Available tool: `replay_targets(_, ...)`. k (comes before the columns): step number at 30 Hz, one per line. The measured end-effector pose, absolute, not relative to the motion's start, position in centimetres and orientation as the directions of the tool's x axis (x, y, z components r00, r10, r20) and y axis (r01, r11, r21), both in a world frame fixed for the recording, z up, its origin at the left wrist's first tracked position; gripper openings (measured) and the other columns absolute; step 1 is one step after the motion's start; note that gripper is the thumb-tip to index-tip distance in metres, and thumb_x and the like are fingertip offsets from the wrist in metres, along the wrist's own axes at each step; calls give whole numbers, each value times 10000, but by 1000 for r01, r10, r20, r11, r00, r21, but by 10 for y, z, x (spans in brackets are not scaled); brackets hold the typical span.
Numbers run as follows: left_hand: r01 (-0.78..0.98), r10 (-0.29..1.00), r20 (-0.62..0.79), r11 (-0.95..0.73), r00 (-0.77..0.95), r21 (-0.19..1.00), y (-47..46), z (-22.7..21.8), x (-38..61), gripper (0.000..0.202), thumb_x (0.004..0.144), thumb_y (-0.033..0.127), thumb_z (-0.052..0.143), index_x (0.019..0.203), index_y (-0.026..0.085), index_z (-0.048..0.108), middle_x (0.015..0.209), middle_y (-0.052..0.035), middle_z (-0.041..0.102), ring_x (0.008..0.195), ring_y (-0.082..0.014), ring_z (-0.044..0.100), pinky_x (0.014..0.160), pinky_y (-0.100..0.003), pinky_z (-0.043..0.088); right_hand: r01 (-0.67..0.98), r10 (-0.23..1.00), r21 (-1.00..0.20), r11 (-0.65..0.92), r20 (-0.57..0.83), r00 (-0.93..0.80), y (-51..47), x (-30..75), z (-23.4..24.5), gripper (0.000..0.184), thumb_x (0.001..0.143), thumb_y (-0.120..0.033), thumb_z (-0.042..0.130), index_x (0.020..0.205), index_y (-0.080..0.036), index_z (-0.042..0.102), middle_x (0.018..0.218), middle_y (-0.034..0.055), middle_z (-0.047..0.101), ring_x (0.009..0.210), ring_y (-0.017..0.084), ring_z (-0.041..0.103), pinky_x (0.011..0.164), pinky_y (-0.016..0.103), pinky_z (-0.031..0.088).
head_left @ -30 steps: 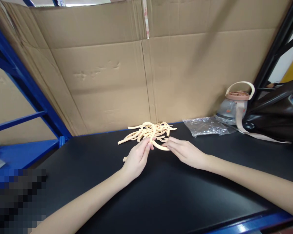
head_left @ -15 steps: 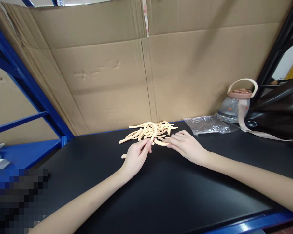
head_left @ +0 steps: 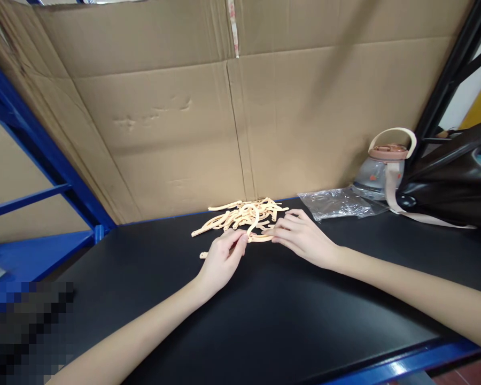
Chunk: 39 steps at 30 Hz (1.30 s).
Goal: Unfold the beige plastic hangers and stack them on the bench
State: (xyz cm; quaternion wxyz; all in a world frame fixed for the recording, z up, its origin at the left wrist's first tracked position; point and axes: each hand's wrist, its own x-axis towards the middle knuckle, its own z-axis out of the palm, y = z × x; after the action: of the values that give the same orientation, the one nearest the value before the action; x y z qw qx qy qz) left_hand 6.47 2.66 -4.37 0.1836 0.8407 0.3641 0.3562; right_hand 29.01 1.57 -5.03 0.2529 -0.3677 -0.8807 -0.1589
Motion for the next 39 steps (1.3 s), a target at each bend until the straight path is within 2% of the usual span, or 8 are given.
replay_targets(5,473,742,462,-668,485,575,28,-46,63,345,950,342,347,658,200,463,631,8,467,690,-167,474,696,-281,385,716,541,115,689,575,-613,16,291,-49,263,977,-245,401,1081,-229,643,858,26,629,870,166,535,955,380,294)
replay_targets(10,489,729,459,-683,508,543,28,-44,63,378,953,345,322,614,206,415,653,-2,483,705,-174,470,705,-293,389,695,523,111,710,579,-626,16,294,-50,264,976,-242,410,1121,-221,629,881,25,631,874,161,532,966,385,285)
replay_targets(17,467,729,396,-671,558,576,32,-47,62,364,962,347,296,741,204,548,786,-22,567,810,-184,525,797,-315,407,665,492,122,737,579,-650,18,296,-55,289,978,-260,409,1185,-240,608,856,20,630,835,156,517,913,364,311)
replay_targets(22,430,733,368,-650,572,626,34,-50,63,332,970,349,277,814,199,528,746,-8,567,741,-162,545,742,-280,419,660,482,125,741,586,-652,18,297,-56,295,977,-261,407,1196,-233,603,854,21,634,825,159,520,902,367,320)
replay_targets(26,430,740,357,-638,570,638,34,-50,63,328,965,381,274,814,202,504,689,6,498,665,-155,487,658,-268,407,658,474,141,740,584,-659,18,296,-54,309,978,-222,395,1224,-259,578,916,27,639,867,153,548,954,398,307)
replay_targets(29,437,753,350,-625,558,647,32,-48,62,337,966,382,274,848,202,533,678,10,462,660,-155,458,651,-271,392,649,453,176,740,584,-674,17,295,-53,326,970,-183,392,1234,-256,568,892,25,635,863,151,566,971,416,314)
replay_targets(35,407,757,335,-604,561,685,30,-44,61,331,964,372,295,975,219,589,744,-3,503,741,-167,495,728,-279,406,621,425,197,759,573,-701,18,296,-54,320,976,-160,354,1193,-227,580,866,21,649,836,143,590,1034,443,288)
replay_targets(39,391,763,335,-593,553,704,35,-45,60,287,952,352,340,1011,218,587,796,-10,546,790,-168,523,771,-275,423,599,380,199,776,610,-695,18,297,-56,266,976,-162,367,1098,-171,603,900,35,678,839,141,608,1045,429,292)
